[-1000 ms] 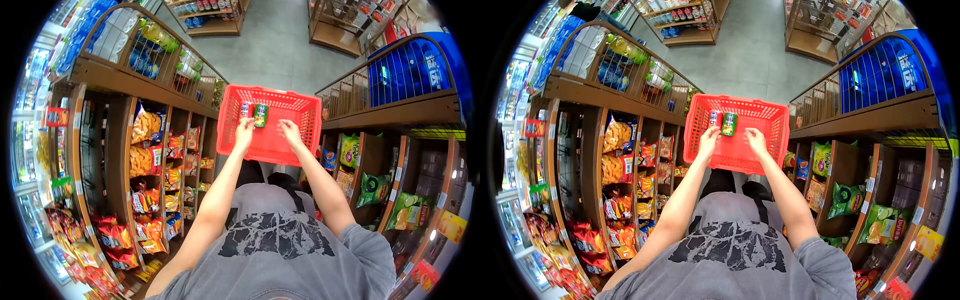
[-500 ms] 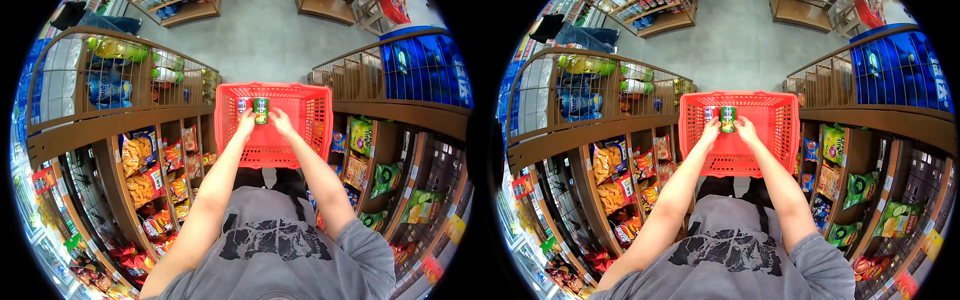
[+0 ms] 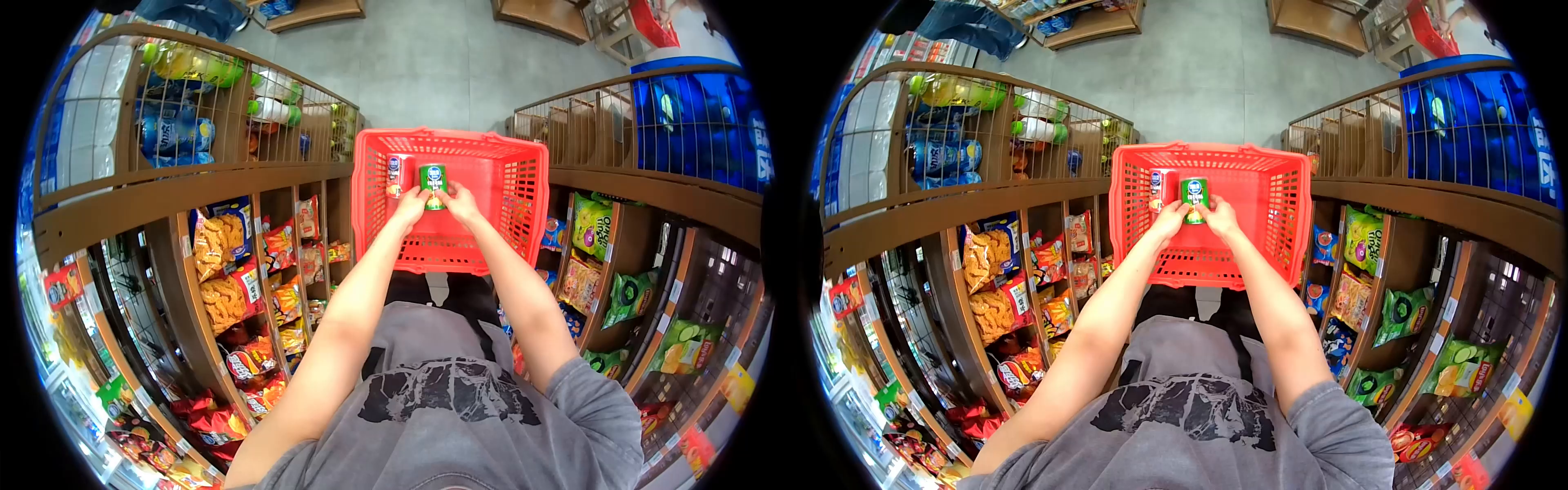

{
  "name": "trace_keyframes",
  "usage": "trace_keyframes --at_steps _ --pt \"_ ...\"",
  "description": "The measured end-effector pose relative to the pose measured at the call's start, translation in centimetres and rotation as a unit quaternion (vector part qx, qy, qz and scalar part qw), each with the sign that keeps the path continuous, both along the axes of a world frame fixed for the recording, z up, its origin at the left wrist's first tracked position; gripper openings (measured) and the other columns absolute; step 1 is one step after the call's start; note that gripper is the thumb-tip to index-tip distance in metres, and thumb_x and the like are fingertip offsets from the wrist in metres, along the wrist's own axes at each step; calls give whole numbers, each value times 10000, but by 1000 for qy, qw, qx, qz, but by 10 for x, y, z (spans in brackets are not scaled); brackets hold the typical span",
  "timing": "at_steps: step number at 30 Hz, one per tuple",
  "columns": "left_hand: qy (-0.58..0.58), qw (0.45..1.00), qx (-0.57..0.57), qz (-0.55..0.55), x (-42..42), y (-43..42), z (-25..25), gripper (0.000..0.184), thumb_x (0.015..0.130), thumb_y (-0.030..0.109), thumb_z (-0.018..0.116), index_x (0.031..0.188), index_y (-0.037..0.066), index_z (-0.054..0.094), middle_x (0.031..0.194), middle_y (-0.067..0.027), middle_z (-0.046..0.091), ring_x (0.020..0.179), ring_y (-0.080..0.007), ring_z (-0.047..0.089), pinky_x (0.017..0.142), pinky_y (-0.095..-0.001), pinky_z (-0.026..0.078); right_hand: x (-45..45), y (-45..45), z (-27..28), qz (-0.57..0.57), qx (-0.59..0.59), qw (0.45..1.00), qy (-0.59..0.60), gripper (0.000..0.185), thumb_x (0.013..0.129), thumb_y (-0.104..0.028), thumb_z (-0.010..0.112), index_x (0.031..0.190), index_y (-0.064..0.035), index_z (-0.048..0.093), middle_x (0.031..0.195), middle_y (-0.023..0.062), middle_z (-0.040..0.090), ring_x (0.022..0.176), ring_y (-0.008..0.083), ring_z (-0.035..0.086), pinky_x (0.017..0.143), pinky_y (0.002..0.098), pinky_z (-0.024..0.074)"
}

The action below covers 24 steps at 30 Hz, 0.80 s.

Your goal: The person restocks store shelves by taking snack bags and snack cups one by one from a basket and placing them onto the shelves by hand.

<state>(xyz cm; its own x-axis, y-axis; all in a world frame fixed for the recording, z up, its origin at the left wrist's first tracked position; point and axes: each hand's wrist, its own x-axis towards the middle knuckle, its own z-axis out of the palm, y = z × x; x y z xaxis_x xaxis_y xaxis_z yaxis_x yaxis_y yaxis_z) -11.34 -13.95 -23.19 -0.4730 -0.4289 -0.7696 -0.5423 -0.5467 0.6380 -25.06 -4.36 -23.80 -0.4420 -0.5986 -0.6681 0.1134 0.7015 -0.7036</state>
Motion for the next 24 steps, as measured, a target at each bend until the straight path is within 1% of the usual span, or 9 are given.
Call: trace_keyframes --at_steps 2,5,8,10,13,16,19,21,24 --pt "4 999 -22 24 0 5 10 525 1009 305 516 1395 -33 405 1284 -130 564 1151 -199 543 975 -320 422 -3 7 3 16 -43 999 -9 608 863 -281 733 1324 38 497 1217 171 640 1096 235 626 915 352 514" --pt "32 996 -47 73 3 14 37 487 998 339 545 1314 -24 465 1199 -116 586 1100 -181 555 927 -325 453 -7 13 47 9 -86 995 -51 669 841 -266 765 1352 37 457 1243 167 617 1101 232 616 925 349 514" --pt "59 989 -87 104 1 26 75 504 952 335 634 1268 -23 474 1194 -155 587 1117 -196 562 940 -329 456 -10 23 86 42 -126 991 -15 652 828 -268 784 1313 31 467 1268 168 584 1160 243 578 957 362 501" --pt "79 985 -96 117 1 34 99 508 951 339 637 1270 -20 473 1196 -153 589 1116 -197 566 941 -327 456 -16 28 106 60 -155 986 4 637 835 -264 780 1307 29 468 1279 172 576 1171 248 572 964 368 498" --pt "112 977 -98 152 -2 49 128 512 942 343 650 1268 -11 473 1193 -146 596 1098 -187 577 938 -318 460 -22 39 138 50 -182 980 -67 590 856 -249 760 1290 29 473 1286 183 568 1184 252 567 975 380 492" --pt "134 966 -125 183 -3 61 154 614 934 329 662 1350 -50 416 1224 -201 590 1131 -213 582 944 -332 476 -27 45 162 65 -209 974 -51 597 878 -231 736 1330 33 449 1282 193 568 1179 258 572 974 387 493" --pt "207 942 -139 223 6 80 179 610 935 280 663 1385 -45 411 1243 -187 594 1139 -204 578 949 -333 474 -26 51 181 121 -261 958 -25 627 894 -226 715 1384 23 413 1278 186 570 1159 251 581 960 375 498" --pt "244 933 -167 206 18 87 199 576 934 229 665 1395 -26 433 1228 -136 605 1131 -180 574 958 -319 459 -21 50 204 163 -289 942 -44 645 906 -216 700 1424 2 383 1282 181 568 1145 245 585 941 364 504" --pt "231 914 -219 254 38 99 234 553 925 200 670 1382 -24 453 1277 -140 590 1180 -196 554 997 -332 443 -4 41 227 209 -333 917 -67 623 914 -185 680 1429 -7 379 1327 196 540 1204 262 550 980 384 480"
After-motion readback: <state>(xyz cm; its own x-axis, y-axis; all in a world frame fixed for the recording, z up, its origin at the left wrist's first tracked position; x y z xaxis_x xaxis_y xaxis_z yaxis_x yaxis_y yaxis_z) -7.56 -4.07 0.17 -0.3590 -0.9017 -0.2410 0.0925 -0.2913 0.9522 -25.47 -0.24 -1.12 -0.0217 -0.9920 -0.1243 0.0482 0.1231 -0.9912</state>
